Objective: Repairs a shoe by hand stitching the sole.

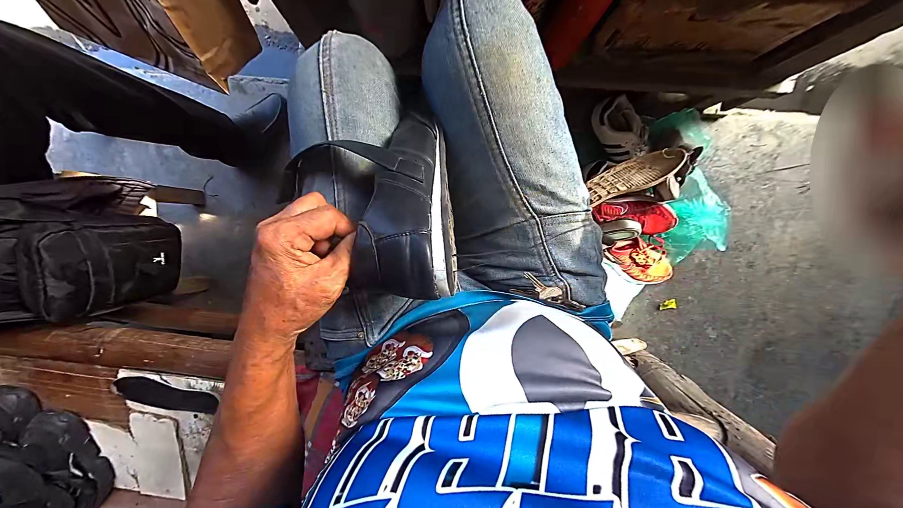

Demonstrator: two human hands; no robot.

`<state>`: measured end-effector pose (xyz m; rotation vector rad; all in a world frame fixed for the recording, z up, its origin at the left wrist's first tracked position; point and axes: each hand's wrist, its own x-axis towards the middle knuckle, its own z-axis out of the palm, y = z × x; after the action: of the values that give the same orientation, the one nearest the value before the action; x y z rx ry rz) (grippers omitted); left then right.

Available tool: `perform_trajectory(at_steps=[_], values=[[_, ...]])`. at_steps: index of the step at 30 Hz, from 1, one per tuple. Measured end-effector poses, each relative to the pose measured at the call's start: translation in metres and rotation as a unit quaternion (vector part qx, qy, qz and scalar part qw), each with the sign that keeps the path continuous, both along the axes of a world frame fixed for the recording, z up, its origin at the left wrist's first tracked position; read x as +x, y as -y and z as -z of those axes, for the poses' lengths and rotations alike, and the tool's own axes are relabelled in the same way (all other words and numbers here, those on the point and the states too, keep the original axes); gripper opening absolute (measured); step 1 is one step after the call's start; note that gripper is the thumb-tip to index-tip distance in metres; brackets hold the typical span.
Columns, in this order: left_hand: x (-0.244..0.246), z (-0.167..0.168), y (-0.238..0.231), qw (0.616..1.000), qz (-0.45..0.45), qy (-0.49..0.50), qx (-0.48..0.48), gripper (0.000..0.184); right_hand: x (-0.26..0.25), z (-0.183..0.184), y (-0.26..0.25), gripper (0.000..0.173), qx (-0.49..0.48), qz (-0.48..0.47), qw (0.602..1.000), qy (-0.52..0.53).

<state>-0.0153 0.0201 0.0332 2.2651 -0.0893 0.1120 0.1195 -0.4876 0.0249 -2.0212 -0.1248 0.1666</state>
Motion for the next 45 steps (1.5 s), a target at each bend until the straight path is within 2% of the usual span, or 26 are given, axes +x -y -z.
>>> perform_trajectory(at_steps=[1,2,3,6,7,10,13,15,16,17,18,19,20,21,22,23,24,27,29,33,35,38,41,43,45], values=[[0.000,0.000,0.000,1.000,0.001,-0.003,0.002,0.014,-0.001,0.000,-0.014,0.031,-0.112,0.010,0.993,0.035],[0.001,0.000,0.000,1.000,0.002,-0.007,0.003,0.014,-0.004,-0.003,-0.037,0.043,-0.155,-0.011,0.986,0.059],[0.001,-0.001,0.002,1.000,0.004,-0.011,0.003,0.015,-0.013,-0.012,-0.071,0.051,-0.152,-0.049,0.985,0.072],[0.005,-0.005,0.010,0.999,0.022,-0.018,0.016,0.019,-0.051,-0.034,-0.185,0.085,-0.048,-0.181,0.980,0.068],[0.007,-0.006,0.012,0.999,0.031,-0.016,0.034,0.022,-0.063,-0.033,-0.216,0.089,-0.041,-0.226,0.969,0.087],[0.009,-0.012,-0.006,0.986,0.011,-0.018,0.166,0.036,-0.073,-0.012,-0.258,0.068,-0.075,-0.300,0.933,0.185],[0.009,-0.003,-0.082,0.956,-0.137,-0.083,0.247,0.060,-0.074,-0.005,-0.256,0.060,-0.074,-0.316,0.930,0.171],[0.002,0.017,-0.129,0.953,-0.225,-0.064,0.193,0.060,-0.075,-0.004,-0.252,0.061,-0.061,-0.314,0.936,0.146],[-0.002,0.019,-0.134,0.965,-0.233,-0.042,0.115,0.050,-0.075,-0.004,-0.251,0.061,-0.048,-0.314,0.939,0.134],[-0.004,0.013,-0.127,0.977,-0.211,-0.020,-0.008,0.035,-0.075,-0.004,-0.251,0.061,-0.034,-0.312,0.941,0.125],[-0.004,0.005,-0.117,0.974,-0.156,-0.006,-0.163,0.027,-0.076,-0.005,-0.251,0.062,-0.026,-0.314,0.942,0.116],[-0.003,-0.004,-0.106,0.945,-0.097,-0.008,-0.311,0.032,-0.076,-0.005,-0.251,0.062,-0.021,-0.315,0.943,0.109],[-0.002,-0.011,-0.094,0.899,-0.052,-0.007,-0.435,0.038,-0.075,-0.005,-0.251,0.063,-0.017,-0.317,0.943,0.103],[0.003,-0.019,-0.081,0.848,-0.030,0.001,-0.529,0.039,-0.075,-0.005,-0.251,0.063,-0.013,-0.317,0.943,0.099],[0.007,-0.024,-0.073,0.816,-0.022,0.005,-0.577,0.037,-0.074,-0.006,-0.251,0.063,-0.009,-0.318,0.943,0.096],[0.010,-0.027,-0.069,0.812,-0.030,0.000,-0.583,0.037,-0.074,-0.007,-0.251,0.062,-0.003,-0.315,0.944,0.095],[0.015,-0.028,-0.070,0.827,-0.049,-0.014,-0.559,0.041,-0.074,-0.008,-0.252,0.060,0.005,-0.309,0.946,0.094],[0.035,-0.008,-0.115,0.854,-0.083,-0.056,-0.510,0.047,-0.073,-0.008,-0.255,0.053,0.033,-0.298,0.951,0.081],[0.049,-0.004,-0.140,0.864,-0.086,-0.061,-0.493,0.044,-0.073,-0.006,-0.257,0.048,0.037,-0.293,0.952,0.076],[0.059,-0.008,-0.142,0.859,-0.093,-0.056,-0.501,0.042,-0.072,-0.006,-0.258,0.046,0.048,-0.296,0.953,0.053],[0.050,-0.011,-0.115,0.872,-0.125,-0.097,-0.464,0.048,-0.069,-0.007,-0.254,0.048,0.059,-0.299,0.952,0.029],[0.015,-0.009,-0.053,0.881,-0.050,-0.227,-0.412,0.053,-0.068,-0.008,-0.245,0.051,0.079,-0.302,0.950,0.008],[-0.002,-0.010,0.010,0.861,-0.033,-0.277,-0.426,0.054,-0.068,-0.010,-0.241,0.054,0.078,-0.304,0.950,0.010],[-0.005,-0.012,0.038,0.839,-0.058,-0.276,-0.466,0.051,-0.070,-0.010,-0.237,0.056,0.069,-0.312,0.948,-0.006],[-0.005,-0.008,0.054,0.819,-0.069,-0.289,-0.490,0.047,-0.069,-0.011,-0.227,0.051,0.063,-0.310,0.949,-0.014]])
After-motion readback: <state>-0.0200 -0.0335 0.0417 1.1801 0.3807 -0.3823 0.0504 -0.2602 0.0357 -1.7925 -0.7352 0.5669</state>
